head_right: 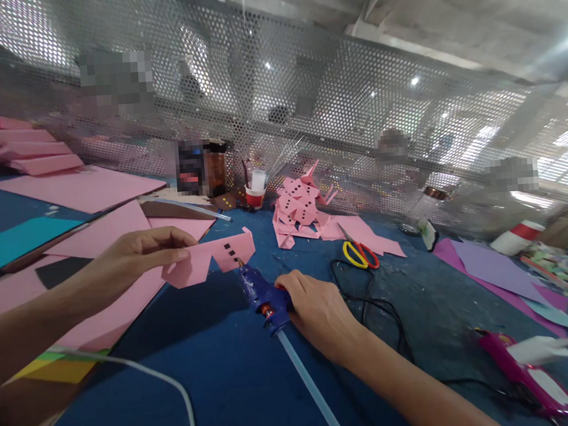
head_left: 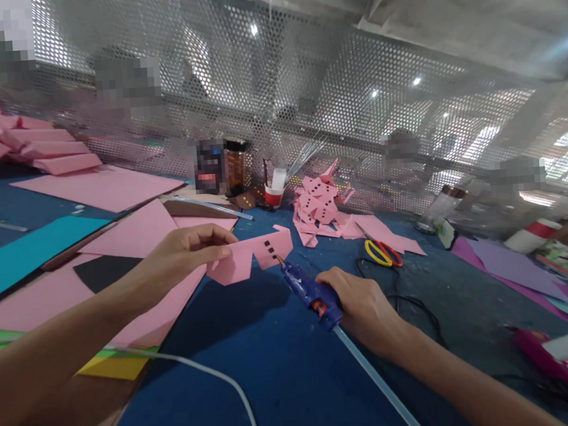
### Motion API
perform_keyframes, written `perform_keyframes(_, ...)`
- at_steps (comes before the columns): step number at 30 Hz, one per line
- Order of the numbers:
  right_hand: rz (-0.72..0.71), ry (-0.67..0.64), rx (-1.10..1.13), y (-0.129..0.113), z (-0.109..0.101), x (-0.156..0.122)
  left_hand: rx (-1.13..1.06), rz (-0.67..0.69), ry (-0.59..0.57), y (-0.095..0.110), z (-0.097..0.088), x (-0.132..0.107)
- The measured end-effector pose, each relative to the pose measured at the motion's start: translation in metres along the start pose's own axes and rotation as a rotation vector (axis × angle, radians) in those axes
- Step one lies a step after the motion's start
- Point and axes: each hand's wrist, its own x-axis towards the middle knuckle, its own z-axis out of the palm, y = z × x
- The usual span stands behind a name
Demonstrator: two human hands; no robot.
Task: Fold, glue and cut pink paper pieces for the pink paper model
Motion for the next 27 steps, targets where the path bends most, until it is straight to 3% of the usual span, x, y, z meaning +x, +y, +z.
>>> perform_keyframes(11,-0.018,-0.009,0.019,-0.0014,-0.0006,-0.0013,-0.002,0.002,0.036,0.0041,0.0016,-0.0012)
perform_keyframes(27,0.005,-0.003,-0.010,-0.0019,-0.0007,-0.0001,-0.072,-0.033,-0.009,0.0048,0.0009,-0.0026)
